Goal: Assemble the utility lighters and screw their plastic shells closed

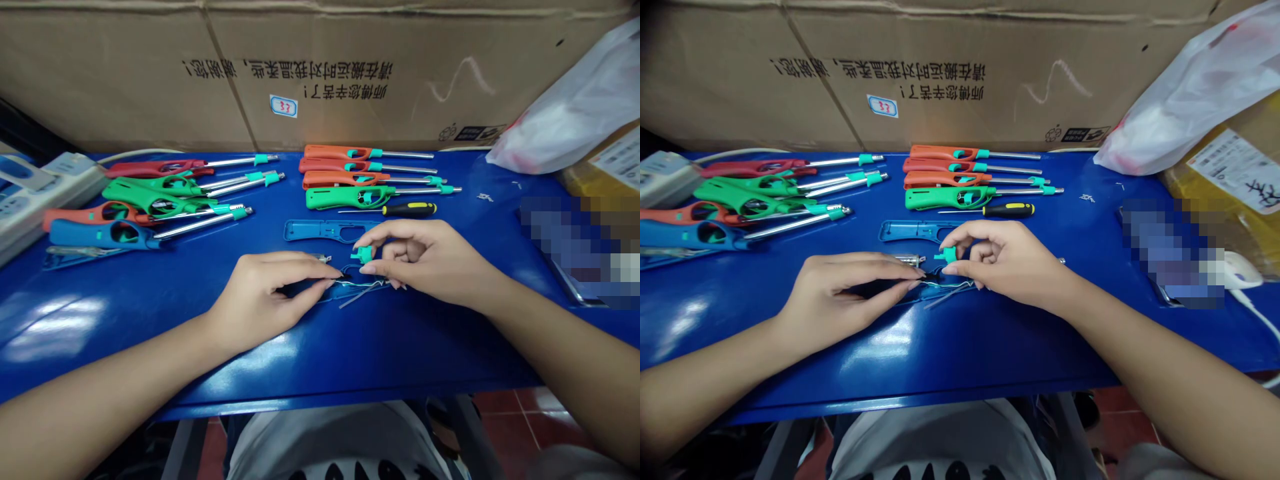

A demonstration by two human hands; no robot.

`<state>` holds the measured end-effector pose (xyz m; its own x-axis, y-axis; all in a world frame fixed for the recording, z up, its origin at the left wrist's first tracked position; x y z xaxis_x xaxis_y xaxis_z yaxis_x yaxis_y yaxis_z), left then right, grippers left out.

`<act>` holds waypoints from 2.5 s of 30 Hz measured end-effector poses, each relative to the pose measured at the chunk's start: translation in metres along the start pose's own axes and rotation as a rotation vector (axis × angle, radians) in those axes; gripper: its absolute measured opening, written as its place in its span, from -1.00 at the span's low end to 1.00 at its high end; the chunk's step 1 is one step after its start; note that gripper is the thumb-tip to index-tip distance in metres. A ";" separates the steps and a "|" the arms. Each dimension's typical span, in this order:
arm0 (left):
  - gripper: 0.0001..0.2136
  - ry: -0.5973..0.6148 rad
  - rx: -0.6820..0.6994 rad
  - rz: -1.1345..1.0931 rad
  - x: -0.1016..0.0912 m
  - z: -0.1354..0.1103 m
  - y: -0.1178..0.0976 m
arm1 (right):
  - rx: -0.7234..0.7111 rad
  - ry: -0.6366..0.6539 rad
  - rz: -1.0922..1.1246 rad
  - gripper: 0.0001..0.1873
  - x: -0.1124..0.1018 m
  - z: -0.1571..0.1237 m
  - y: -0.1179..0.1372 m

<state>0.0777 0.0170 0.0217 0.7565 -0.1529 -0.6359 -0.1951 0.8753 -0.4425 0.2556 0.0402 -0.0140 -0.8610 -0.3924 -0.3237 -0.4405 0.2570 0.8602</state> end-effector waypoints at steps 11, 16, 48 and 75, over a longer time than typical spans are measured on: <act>-0.87 -0.046 -0.043 -0.026 -0.003 -0.001 0.002 | -0.173 0.000 -0.332 -0.69 0.004 -0.006 0.011; -0.87 -0.062 -0.057 -0.025 -0.002 -0.002 0.003 | -0.203 0.007 -0.364 -0.65 0.007 -0.007 0.011; -0.74 0.092 0.061 -0.058 0.016 -0.004 0.002 | -0.282 -0.069 -0.418 -0.80 0.008 -0.009 0.011; -0.68 0.270 0.153 0.011 0.022 -0.008 -0.006 | -0.266 -0.002 -0.542 -0.91 -0.005 -0.017 0.017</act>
<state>0.0901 0.0042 0.0054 0.5575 -0.2419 -0.7941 -0.0899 0.9334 -0.3474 0.2567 0.0311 0.0085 -0.5322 -0.4038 -0.7441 -0.7383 -0.2089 0.6413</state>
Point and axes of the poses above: each hand's wrist, its own z-axis towards the middle knuckle, its own x-axis out of the palm, y = z × x, the point moved 8 cm from there along z, towards the middle knuckle, and after that the axes turned 15 degrees about x, right-handed, at the moved point
